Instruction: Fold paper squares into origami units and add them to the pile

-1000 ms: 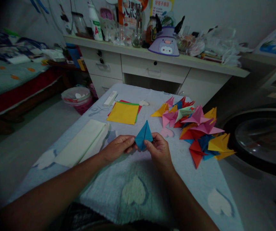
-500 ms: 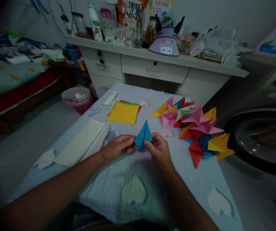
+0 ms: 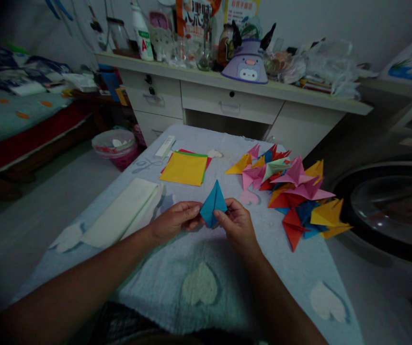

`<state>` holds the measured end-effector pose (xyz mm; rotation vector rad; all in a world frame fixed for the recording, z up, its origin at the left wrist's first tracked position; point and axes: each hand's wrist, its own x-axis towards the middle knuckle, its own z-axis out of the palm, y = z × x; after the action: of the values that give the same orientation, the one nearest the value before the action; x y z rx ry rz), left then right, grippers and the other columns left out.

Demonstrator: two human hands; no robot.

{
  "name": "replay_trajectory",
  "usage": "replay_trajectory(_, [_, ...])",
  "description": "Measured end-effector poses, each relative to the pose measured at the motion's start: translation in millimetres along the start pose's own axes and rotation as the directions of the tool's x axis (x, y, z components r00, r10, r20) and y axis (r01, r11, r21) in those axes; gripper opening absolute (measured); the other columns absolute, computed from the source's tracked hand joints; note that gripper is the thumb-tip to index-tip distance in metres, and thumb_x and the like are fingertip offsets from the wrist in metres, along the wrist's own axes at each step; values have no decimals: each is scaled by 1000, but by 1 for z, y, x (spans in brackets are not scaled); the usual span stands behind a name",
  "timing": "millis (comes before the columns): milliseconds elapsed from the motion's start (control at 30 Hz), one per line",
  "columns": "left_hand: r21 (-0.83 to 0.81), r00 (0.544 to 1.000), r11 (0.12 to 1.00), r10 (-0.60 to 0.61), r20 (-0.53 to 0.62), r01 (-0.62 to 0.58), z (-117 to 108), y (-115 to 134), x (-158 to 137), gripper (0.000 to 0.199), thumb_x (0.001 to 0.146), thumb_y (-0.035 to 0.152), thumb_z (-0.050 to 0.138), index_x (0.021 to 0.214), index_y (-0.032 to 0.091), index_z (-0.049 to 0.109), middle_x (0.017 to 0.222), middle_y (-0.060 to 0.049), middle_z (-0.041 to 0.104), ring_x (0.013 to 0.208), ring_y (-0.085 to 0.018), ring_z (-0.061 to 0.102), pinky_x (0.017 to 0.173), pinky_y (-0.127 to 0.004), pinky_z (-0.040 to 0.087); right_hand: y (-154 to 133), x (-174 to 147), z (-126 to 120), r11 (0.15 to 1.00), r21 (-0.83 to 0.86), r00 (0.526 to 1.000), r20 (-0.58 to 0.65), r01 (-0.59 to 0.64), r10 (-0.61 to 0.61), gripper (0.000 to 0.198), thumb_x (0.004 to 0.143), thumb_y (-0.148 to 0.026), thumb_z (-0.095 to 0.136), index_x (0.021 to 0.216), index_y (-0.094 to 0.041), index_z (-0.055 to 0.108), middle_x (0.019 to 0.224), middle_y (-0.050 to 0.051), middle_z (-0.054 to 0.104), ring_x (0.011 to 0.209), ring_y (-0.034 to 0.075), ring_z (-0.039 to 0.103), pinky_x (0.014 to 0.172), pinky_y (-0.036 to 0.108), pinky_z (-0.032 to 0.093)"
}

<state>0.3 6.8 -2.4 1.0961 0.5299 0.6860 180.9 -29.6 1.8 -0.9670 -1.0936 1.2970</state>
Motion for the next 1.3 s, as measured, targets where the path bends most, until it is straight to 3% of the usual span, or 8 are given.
replay_trajectory(133, [55,999,998,24,-25,-22,1,0,0,43,87,53,55,77,12,65,56,2,49,49,-7,33,49,-23,21,0,0,0,1000,4,1000,7,-16,16,22,75,-33,77,81,-20,60,69,-2,66,59,12,60,58,25,50])
replay_trajectory(367, [328,977,942,131,-169,-70,1,-4,0,51,91,56,45,69,13,61,55,2,48,51,-9,39,53,-23,29,3,-1,2,1000,-19,1000,8,-14,14,23,75,-35,76,80,-20,60,68,-2,65,58,12,59,56,25,51])
replay_trajectory(467, [429,964,898,189,-186,-94,2,-3,-2,44,93,48,44,71,14,61,62,0,54,57,-11,44,57,-23,33,5,0,3,999,-29,1000,-5,-19,19,25,73,-36,77,80,-20,60,67,-3,64,56,11,58,54,25,51])
replay_trajectory(600, [511,949,852,243,-203,-109,4,-3,-4,22,89,35,54,89,16,64,76,0,61,70,-14,53,67,-24,39,6,0,5,999,-38,1000,-6,-14,14,23,73,-34,77,80,-20,60,66,-3,63,55,11,58,54,24,52])
replay_trajectory(800, [476,948,872,242,-208,-118,3,-6,-3,26,84,41,62,91,16,58,76,1,56,69,-13,50,64,-23,38,5,0,8,999,-36,1000,3,-27,28,24,71,-35,78,78,-20,60,65,-3,63,55,11,57,55,25,52])
replay_trajectory(1000, [516,941,845,277,-195,-142,3,-6,-3,39,82,37,65,115,20,52,99,-3,58,86,-16,55,73,-25,43,8,-1,9,999,-36,999,8,-39,39,23,71,-35,77,81,-20,61,70,-2,65,59,11,58,58,24,52])
replay_trajectory(1167, [397,958,903,243,-154,-166,5,-6,-1,37,79,32,68,110,20,54,103,-4,61,97,-19,58,83,-29,44,7,-3,11,998,-65,1000,3,-25,26,23,70,-35,78,78,-22,61,69,-2,63,61,12,58,60,24,52])
replay_trajectory(1300, [240,964,958,200,-178,-154,5,-7,0,43,73,32,74,108,20,51,96,-2,63,89,-17,60,77,-27,46,7,-3,12,996,-76,999,0,-42,42,23,69,-35,78,78,-22,62,68,-3,62,59,12,57,57,25,52])
